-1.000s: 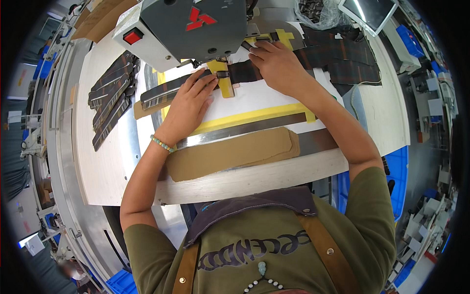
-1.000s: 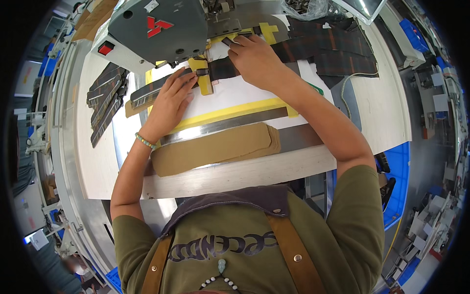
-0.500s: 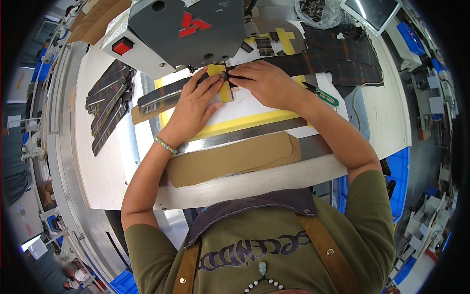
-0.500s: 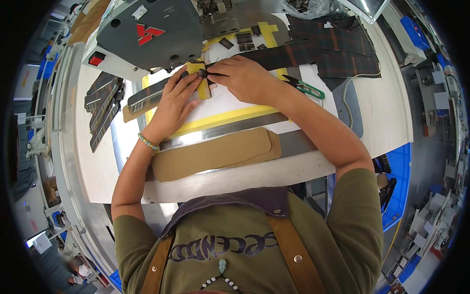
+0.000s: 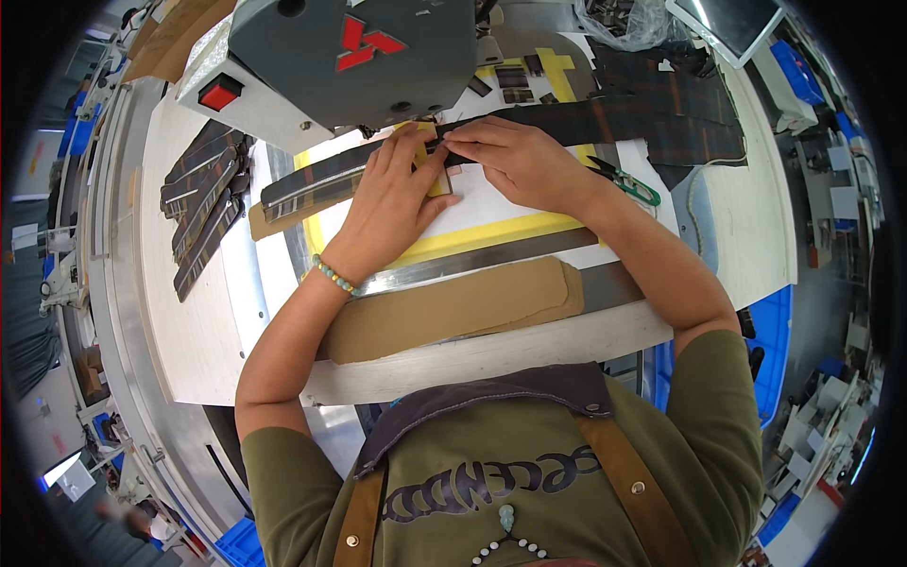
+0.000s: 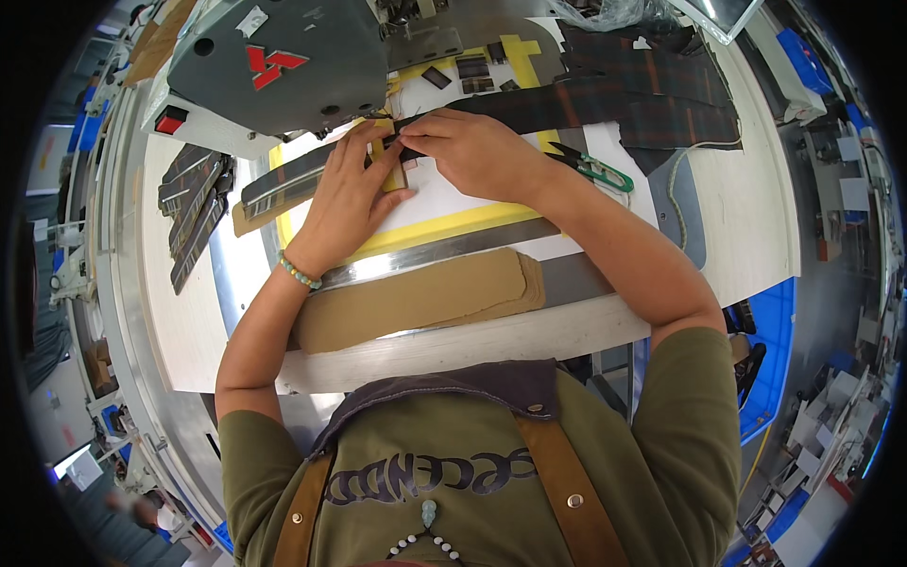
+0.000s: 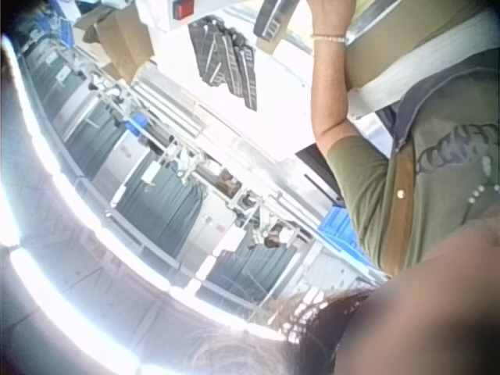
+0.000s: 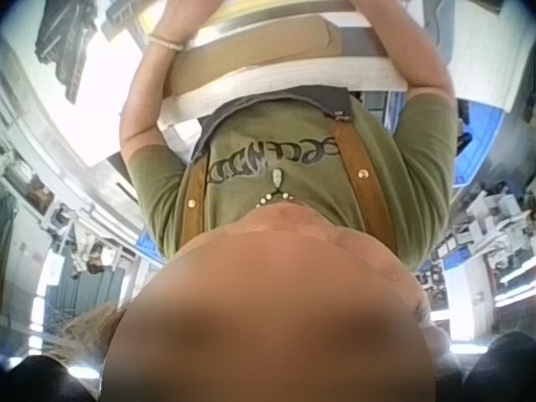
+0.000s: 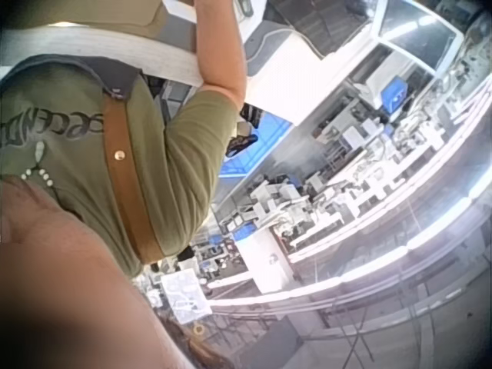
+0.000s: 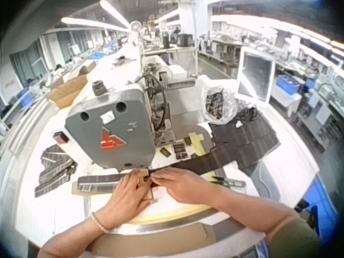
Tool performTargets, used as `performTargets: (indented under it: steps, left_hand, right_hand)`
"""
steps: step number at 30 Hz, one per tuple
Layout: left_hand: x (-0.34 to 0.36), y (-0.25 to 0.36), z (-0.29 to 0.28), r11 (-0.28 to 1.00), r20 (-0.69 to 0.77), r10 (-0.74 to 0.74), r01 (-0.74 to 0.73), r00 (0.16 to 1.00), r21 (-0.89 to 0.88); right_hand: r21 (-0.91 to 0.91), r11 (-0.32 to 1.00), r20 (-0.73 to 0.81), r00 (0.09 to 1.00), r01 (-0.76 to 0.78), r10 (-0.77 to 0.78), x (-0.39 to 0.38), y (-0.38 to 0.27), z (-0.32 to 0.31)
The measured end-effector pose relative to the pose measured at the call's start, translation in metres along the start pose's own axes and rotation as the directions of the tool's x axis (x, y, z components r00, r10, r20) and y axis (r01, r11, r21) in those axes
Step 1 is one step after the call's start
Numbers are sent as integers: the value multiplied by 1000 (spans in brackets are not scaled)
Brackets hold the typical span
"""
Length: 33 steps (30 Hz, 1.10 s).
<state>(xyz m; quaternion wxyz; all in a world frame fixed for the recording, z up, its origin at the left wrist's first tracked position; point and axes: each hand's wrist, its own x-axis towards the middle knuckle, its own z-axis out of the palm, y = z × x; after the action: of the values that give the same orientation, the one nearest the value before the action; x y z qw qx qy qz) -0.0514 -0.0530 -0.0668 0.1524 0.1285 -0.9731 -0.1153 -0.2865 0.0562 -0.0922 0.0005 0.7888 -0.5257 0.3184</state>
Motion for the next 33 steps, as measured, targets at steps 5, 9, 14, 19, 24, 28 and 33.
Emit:
performTargets:
  steps: [5, 9, 14, 19, 24, 28, 33]
  left_hand:
    - [-6, -14, -5, 996, -24, 82, -83, 996, -32]
    - [-9, -13, -2, 1000, -46, 24, -25, 999, -15]
    - [-2, -15, -6, 996, -18, 80, -80, 997, 31]
    - [3, -19, -6, 996, 5, 89, -89, 996, 1]
    - [6, -22, -8, 996, 22, 82, -81, 996, -20]
    - [4, -22, -7, 997, 6, 74, -74, 997, -30]
    - [-1, -25, -14, 994, 15, 96, -96, 995, -45]
  right_hand:
    - [-140, 988, 57, 997, 68, -60, -1, 0, 2]
    - [-173, 982, 90, 994, 78, -63, -1, -1, -1]
    - [-175, 982, 89, 994, 77, -62, 0, -1, 0]
    - [-155, 983, 52, 994, 98, -91, -1, 0, 3]
    - [-108, 987, 63, 992, 115, -109, -2, 4, 1]
    - [-133, 976, 60, 984, 175, -168, 0, 6, 2]
    - [-162, 969, 87, 981, 187, -175, -2, 9, 0]
